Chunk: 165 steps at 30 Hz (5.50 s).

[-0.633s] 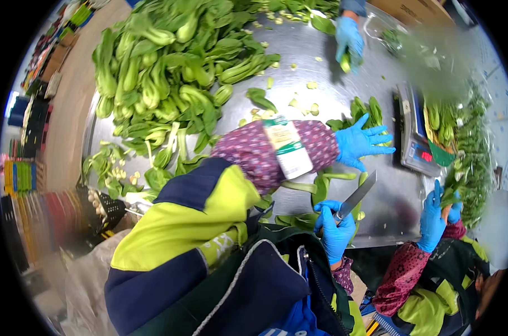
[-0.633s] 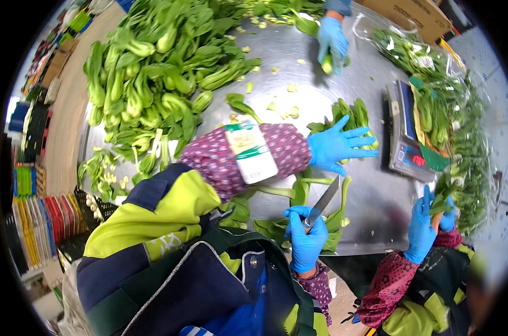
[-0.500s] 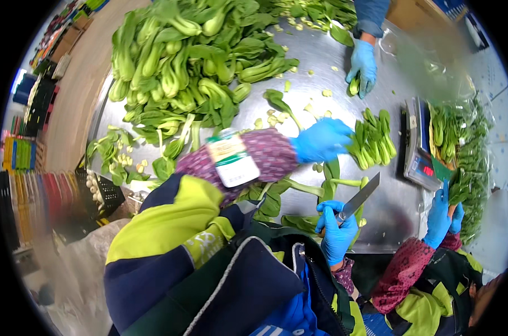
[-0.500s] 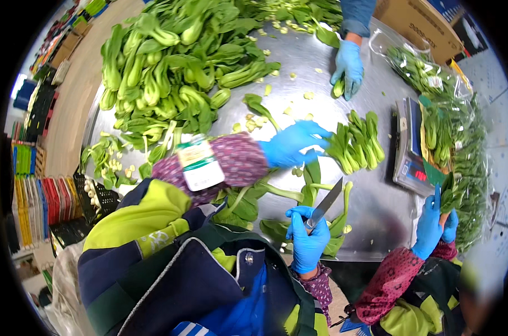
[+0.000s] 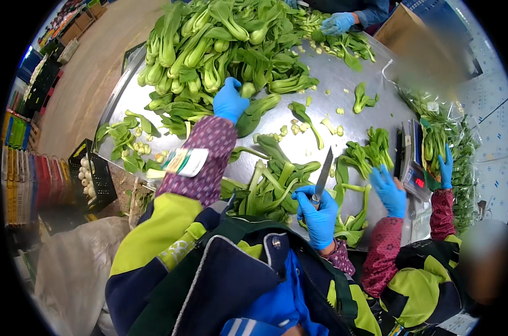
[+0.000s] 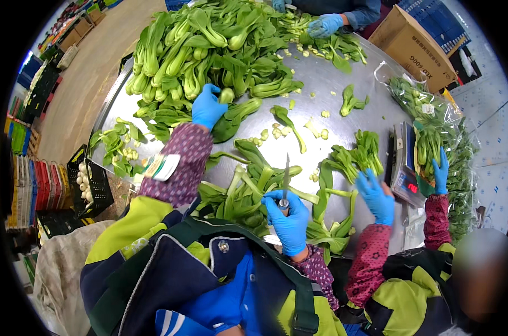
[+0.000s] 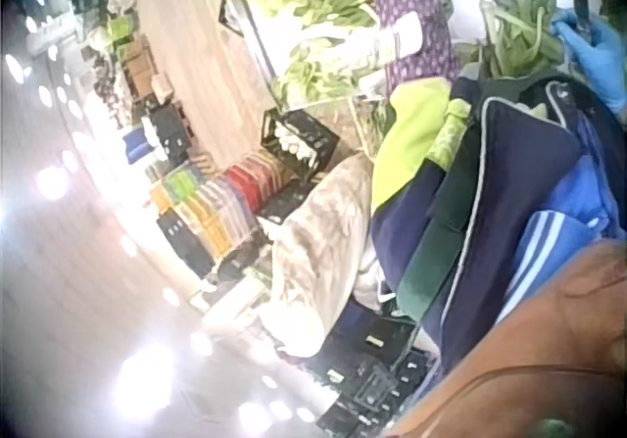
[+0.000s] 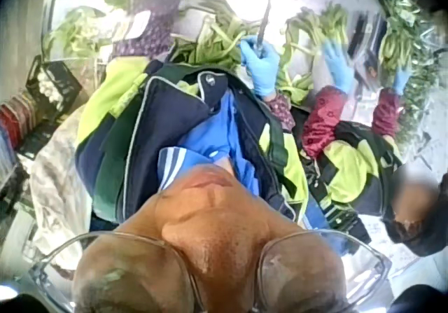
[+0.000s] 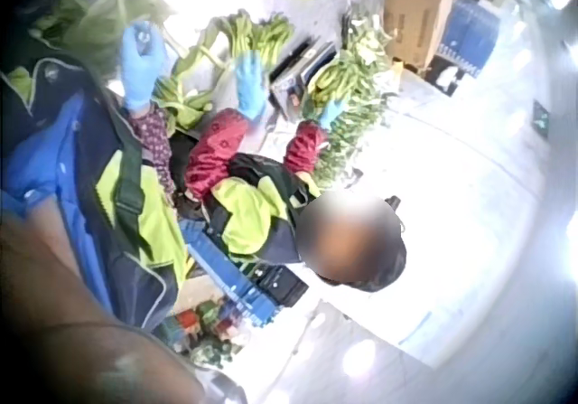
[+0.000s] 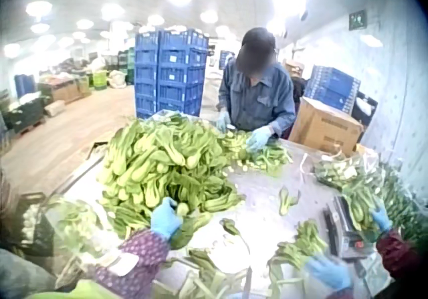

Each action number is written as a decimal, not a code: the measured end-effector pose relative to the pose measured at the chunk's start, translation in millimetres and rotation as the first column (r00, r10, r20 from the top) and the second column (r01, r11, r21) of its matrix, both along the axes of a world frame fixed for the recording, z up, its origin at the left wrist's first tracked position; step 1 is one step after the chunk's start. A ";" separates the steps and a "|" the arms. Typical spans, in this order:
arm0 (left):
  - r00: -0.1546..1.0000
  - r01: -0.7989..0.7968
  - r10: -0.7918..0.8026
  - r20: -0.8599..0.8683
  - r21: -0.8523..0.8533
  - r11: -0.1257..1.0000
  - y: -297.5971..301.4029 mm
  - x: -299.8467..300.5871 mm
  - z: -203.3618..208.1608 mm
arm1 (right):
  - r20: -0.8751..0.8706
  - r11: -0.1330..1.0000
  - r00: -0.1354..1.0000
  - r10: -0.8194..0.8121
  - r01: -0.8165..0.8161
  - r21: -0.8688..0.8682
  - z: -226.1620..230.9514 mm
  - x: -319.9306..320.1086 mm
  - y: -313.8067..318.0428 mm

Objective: The person prepares bok choy by picking heads from a crate, trimming the bases with a knife, and placing the trimmed heads on a metal table to be weighed and bagged.

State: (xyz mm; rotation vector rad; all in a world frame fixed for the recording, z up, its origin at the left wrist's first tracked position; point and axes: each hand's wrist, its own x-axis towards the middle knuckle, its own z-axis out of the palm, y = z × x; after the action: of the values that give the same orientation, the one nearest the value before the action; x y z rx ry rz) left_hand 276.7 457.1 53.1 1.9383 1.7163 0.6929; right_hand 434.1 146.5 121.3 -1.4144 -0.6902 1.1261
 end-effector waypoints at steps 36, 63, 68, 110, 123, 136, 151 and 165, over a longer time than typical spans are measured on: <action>0.665 0.398 -0.451 0.596 0.229 0.889 -169.4 -64.8 82.7 | 0.245 0.952 0.924 0.293 -0.305 0.014 6.5 -11.9 90.1; 0.907 0.284 -0.379 0.184 0.397 0.873 -108.2 -55.9 75.0 | 0.046 0.970 0.988 0.147 -0.153 0.188 -45.2 -12.1 206.4; 0.572 0.494 -0.177 0.801 -0.164 0.854 -127.7 -45.6 69.9 | 0.190 0.908 0.935 0.300 -0.341 0.244 -6.1 -10.4 144.7; 0.834 0.469 -0.524 0.173 0.278 0.839 -141.5 -72.0 86.0 | 0.135 0.849 0.839 0.527 -0.528 -0.029 43.0 1.3 117.8; 0.876 0.269 -0.289 0.385 0.107 0.957 -137.3 -120.2 71.8 | 0.152 0.722 0.708 0.690 -0.661 -0.204 29.4 -14.7 148.3; 0.359 0.028 0.206 0.910 -0.232 0.972 -112.5 -134.8 73.3 | 0.901 0.862 0.426 0.080 -0.483 0.152 -28.6 -94.3 331.2; 0.726 0.382 -0.586 0.360 0.498 0.779 -135.0 -85.1 103.6 | 0.200 0.887 0.883 0.425 -0.451 0.104 56.6 -33.5 149.8; 0.483 0.417 -0.299 0.823 0.084 0.905 -179.3 -85.6 97.6 | 0.909 0.800 0.396 0.133 -0.584 0.137 65.7 -34.4 100.5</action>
State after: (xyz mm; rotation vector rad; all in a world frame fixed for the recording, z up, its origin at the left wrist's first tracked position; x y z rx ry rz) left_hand 191.1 277.8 150.8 1.4083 0.6976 1.0632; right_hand 399.7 247.0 187.0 -1.3874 -1.9889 0.3740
